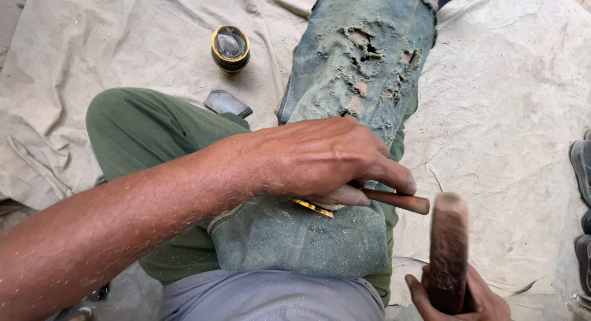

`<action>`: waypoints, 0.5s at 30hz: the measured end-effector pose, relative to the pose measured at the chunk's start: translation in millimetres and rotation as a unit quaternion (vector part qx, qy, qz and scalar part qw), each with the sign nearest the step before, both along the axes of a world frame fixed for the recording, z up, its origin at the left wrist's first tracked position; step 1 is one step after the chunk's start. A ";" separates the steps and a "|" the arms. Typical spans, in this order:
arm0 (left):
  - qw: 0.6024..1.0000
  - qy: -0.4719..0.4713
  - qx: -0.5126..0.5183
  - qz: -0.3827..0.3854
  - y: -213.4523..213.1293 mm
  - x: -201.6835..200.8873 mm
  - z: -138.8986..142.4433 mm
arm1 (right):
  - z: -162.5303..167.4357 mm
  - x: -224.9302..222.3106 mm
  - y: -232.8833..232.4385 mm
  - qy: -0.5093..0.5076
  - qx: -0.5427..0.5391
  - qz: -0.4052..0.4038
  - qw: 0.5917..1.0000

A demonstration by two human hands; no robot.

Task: The person sits on the ground with a worn fabric cushion across their lap holding a small engraved metal vase. They hold a punch against the vase surface with one hand and repeatedly strike it with a wooden mallet held in the other hand, repositioning the punch and rotating the vase to work different areas of the decoration.

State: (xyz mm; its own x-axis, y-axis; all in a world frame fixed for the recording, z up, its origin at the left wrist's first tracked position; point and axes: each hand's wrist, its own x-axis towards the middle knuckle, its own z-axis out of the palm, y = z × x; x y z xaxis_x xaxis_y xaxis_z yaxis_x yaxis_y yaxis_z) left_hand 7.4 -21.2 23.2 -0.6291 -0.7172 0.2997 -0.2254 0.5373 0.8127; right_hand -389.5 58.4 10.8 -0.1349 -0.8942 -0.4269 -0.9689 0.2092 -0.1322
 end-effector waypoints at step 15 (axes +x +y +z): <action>0.991 -0.029 0.079 0.101 20.7 -9.5 8.9 | -15.3 37.9 9.4 -0.370 0.056 -0.187 0.908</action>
